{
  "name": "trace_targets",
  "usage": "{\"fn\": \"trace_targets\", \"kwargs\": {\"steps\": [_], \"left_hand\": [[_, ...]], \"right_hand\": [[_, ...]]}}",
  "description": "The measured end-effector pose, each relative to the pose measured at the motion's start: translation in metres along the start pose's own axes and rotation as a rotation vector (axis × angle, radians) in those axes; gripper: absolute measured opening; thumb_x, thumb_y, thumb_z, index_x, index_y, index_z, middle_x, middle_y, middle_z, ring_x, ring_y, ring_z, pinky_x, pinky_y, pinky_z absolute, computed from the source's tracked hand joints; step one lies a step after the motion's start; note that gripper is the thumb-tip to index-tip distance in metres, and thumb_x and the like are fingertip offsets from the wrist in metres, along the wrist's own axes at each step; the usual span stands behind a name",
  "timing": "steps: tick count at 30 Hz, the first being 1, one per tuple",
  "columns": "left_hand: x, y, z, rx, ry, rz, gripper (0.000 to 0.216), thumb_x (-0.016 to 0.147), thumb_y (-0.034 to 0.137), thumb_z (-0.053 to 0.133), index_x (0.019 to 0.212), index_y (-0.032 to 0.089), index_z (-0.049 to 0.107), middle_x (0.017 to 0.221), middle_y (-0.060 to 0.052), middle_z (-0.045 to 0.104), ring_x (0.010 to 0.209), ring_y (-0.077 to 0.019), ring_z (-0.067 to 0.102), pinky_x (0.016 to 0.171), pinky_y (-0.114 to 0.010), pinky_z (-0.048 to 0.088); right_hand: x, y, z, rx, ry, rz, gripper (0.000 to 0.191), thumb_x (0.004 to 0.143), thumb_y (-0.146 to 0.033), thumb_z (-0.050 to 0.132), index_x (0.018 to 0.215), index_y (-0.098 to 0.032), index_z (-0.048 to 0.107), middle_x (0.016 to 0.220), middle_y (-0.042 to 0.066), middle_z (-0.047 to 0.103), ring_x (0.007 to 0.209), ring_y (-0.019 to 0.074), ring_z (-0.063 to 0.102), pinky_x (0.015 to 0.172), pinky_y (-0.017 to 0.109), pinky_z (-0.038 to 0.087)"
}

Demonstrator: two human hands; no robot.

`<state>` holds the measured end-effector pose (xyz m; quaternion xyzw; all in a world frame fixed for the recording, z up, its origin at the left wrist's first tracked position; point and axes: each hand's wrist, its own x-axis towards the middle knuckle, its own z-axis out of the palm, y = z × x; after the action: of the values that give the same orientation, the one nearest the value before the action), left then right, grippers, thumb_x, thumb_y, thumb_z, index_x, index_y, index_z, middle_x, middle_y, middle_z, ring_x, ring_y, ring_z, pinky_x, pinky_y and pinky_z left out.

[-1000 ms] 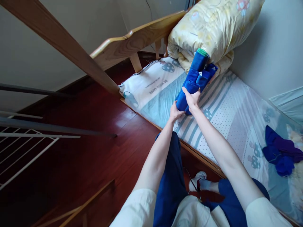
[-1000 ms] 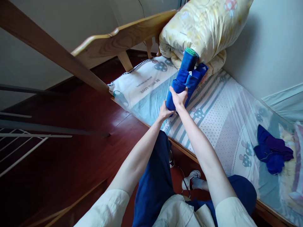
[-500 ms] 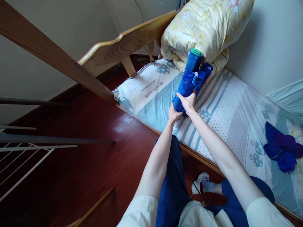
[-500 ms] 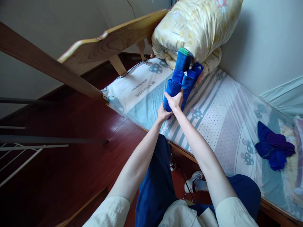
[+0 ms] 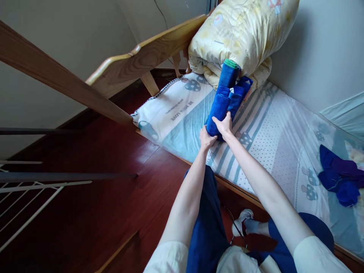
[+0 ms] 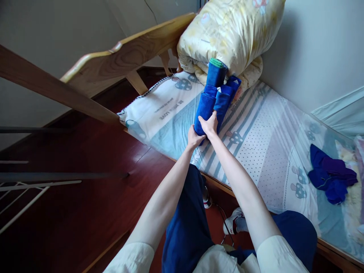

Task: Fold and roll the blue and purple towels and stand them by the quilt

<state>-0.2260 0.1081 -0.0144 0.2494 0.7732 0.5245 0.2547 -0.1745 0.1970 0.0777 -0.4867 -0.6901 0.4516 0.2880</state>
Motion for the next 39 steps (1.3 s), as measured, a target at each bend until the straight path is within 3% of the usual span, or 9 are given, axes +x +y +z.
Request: {"fn": "trace_targets", "kwargs": {"steps": [6,10,14,18,20,23,27,31,39], "left_hand": [[-0.007,0.015,-0.003,0.160,0.004,-0.048,0.081,0.063,0.019,0.083,0.135,0.016,0.047,0.127,-0.016,0.055,0.135,-0.0412,0.049,0.114,-0.058,0.042],[-0.017,0.032,-0.011,0.228,-0.006,-0.073,0.081,0.065,0.018,0.081,0.138,0.014,0.045,0.132,-0.018,0.052,0.138,-0.0428,0.044,0.115,-0.058,0.040],[-0.030,0.049,-0.020,0.270,0.067,-0.049,0.094,0.070,0.022,0.083,0.148,0.009,0.032,0.148,-0.024,0.038,0.143,-0.0498,0.031,0.118,-0.070,0.026],[-0.045,0.069,-0.015,0.350,0.081,0.164,0.095,0.076,0.031,0.078,0.156,0.017,0.028,0.156,-0.017,0.037,0.147,-0.0471,0.024,0.120,-0.069,0.023],[-0.062,0.078,0.001,0.412,-0.041,0.349,0.081,0.083,0.032,0.070,0.155,0.019,0.035,0.157,-0.016,0.040,0.149,-0.0423,0.026,0.121,-0.063,0.028],[-0.114,0.081,0.046,0.529,-0.397,0.596,0.062,0.089,0.032,0.062,0.149,0.021,0.050,0.155,-0.017,0.046,0.148,-0.0366,0.036,0.121,-0.056,0.032],[-0.225,0.061,0.125,0.797,-0.846,0.577,0.071,0.078,0.031,0.080,0.145,0.025,0.058,0.160,-0.018,0.044,0.151,-0.0395,0.036,0.120,-0.058,0.035],[-0.297,0.040,0.180,1.064,-0.834,0.444,0.083,0.081,0.032,0.078,0.157,0.024,0.044,0.166,-0.030,0.026,0.154,-0.0518,0.022,0.109,-0.080,0.029],[-0.293,0.032,0.205,1.265,-0.808,0.451,0.108,0.070,0.052,0.088,0.162,0.029,0.034,0.163,-0.037,0.024,0.150,-0.0588,0.023,0.093,-0.088,0.034]], "right_hand": [[-0.011,0.015,-0.007,0.112,-0.024,0.038,0.090,0.073,-0.037,0.085,0.149,-0.020,0.041,0.148,0.017,0.057,0.132,0.0266,0.060,0.116,0.048,0.045],[-0.054,0.044,-0.048,0.183,-0.014,0.083,0.085,0.073,-0.040,0.084,0.146,-0.024,0.045,0.146,0.016,0.059,0.129,0.0268,0.062,0.111,0.049,0.050],[-0.109,0.095,-0.144,0.143,0.049,0.161,0.076,0.071,-0.041,0.085,0.138,-0.026,0.052,0.142,0.014,0.062,0.125,0.0270,0.064,0.107,0.048,0.052],[-0.160,0.148,-0.283,0.003,0.323,0.310,0.061,0.069,-0.034,0.082,0.124,-0.022,0.059,0.135,0.016,0.065,0.119,0.0280,0.066,0.104,0.049,0.054],[-0.190,0.170,-0.351,-0.087,0.486,0.379,0.054,0.067,-0.028,0.079,0.117,-0.020,0.060,0.131,0.016,0.066,0.115,0.0282,0.067,0.105,0.048,0.053],[-0.240,0.196,-0.428,-0.187,0.704,0.514,0.045,0.065,-0.024,0.073,0.108,-0.020,0.061,0.122,0.015,0.070,0.108,0.0279,0.070,0.103,0.046,0.054],[-0.291,0.223,-0.472,-0.168,0.863,0.678,0.038,0.065,-0.026,0.068,0.102,-0.022,0.061,0.110,0.010,0.073,0.102,0.0276,0.072,0.095,0.043,0.058],[-0.301,0.247,-0.481,-0.073,0.829,0.645,0.037,0.067,-0.031,0.068,0.104,-0.028,0.064,0.109,0.006,0.074,0.103,0.0258,0.071,0.089,0.039,0.059],[-0.280,0.301,-0.528,-0.008,0.864,0.706,0.048,0.070,-0.029,0.069,0.118,-0.023,0.065,0.119,0.008,0.073,0.107,0.0220,0.070,0.093,0.036,0.057]]}}
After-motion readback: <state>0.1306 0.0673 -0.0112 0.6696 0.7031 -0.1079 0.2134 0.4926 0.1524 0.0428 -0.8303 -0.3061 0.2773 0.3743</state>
